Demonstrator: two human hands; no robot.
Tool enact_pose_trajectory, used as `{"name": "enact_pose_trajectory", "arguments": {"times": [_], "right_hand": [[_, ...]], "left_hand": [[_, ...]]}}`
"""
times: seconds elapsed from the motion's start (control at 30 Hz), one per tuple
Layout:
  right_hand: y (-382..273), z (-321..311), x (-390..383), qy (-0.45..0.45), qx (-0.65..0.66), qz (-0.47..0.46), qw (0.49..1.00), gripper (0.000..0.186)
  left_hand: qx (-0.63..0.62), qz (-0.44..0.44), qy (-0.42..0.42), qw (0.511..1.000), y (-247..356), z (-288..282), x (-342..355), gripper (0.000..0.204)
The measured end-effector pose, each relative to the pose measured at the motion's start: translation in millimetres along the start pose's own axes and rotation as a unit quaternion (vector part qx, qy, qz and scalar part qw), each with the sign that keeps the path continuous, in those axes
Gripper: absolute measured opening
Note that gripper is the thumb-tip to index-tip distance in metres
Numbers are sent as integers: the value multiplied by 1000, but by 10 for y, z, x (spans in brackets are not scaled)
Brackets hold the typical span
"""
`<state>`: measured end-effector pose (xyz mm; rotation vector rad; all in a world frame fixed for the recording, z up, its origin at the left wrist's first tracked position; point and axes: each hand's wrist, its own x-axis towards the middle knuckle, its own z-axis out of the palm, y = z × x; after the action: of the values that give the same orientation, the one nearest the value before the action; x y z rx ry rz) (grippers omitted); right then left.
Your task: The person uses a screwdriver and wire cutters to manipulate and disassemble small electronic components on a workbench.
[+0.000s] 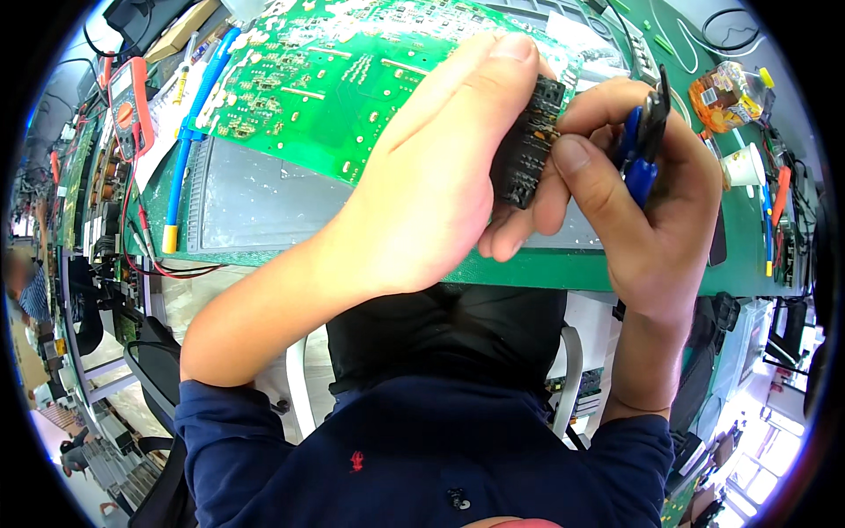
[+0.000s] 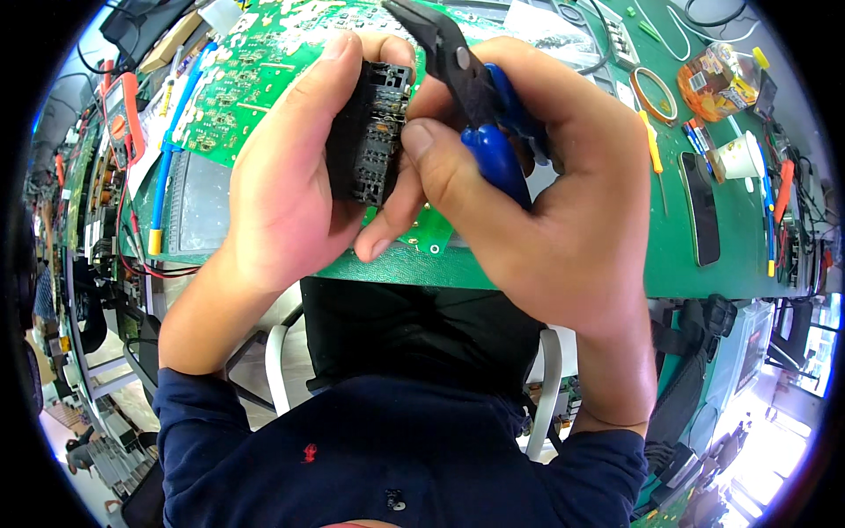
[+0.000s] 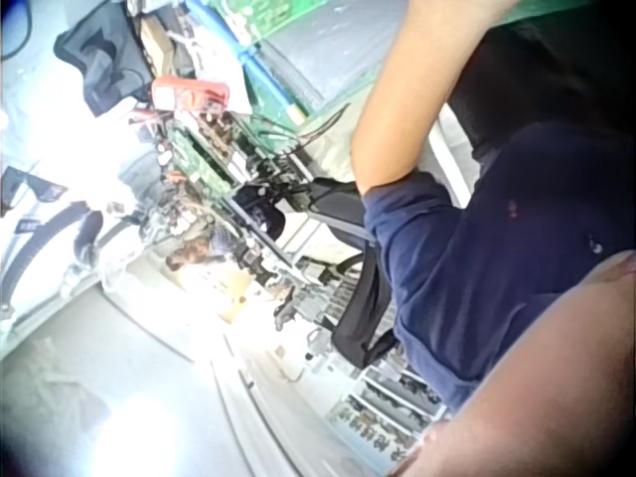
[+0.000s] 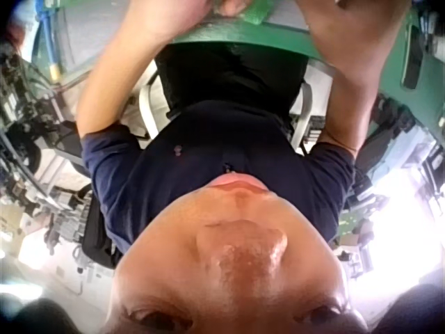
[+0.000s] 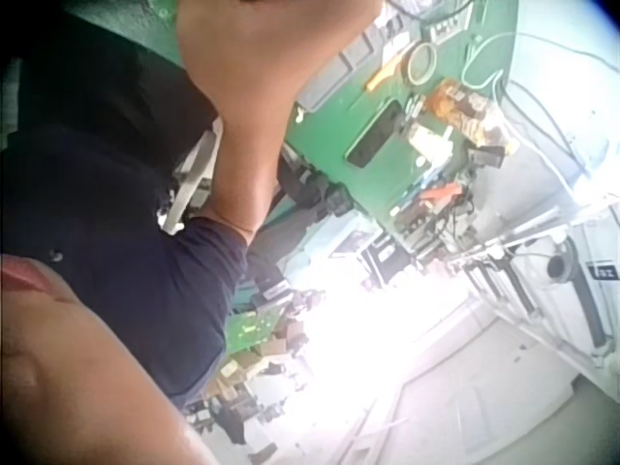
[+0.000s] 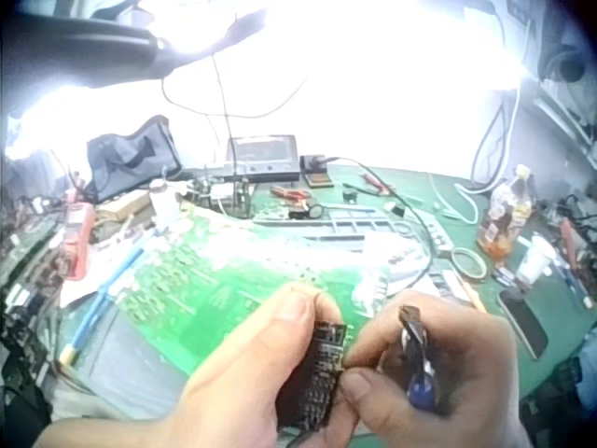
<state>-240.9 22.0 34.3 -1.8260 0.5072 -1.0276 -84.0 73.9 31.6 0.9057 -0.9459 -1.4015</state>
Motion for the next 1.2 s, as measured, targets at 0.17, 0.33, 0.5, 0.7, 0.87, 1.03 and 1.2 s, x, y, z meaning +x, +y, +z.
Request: {"name": "enact_pose_trajectory", "arguments": {"times": [0.17,0.33,0.5,0.7,0.87,1.03,1.2], "right_hand": [[-15,-52,-9,-16,15,17,1000,6],[-2,-79,-23,-20,47,34,998,7],[27,-132,-43,1,-25,7,1000,7],[110,-207,-56,76,-189,-68,977,9],[140,-295,-40,83,-262,-108,956,10],[156,-320,-72,90,-275,-119,950,11],[178,-345,-94,94,-262,-117,953,13]], "left_hand": [[-46,-36,-9,998,-3,39,13,42],[-63,-52,-22,996,-19,46,11,41],[-44,-36,-31,998,-20,72,20,41],[-11,-6,-30,999,-88,37,16,40],[2,-10,-19,1000,-78,30,27,39],[7,-5,-30,1000,-80,41,12,40],[-47,-19,-57,997,-69,45,8,40]]}}
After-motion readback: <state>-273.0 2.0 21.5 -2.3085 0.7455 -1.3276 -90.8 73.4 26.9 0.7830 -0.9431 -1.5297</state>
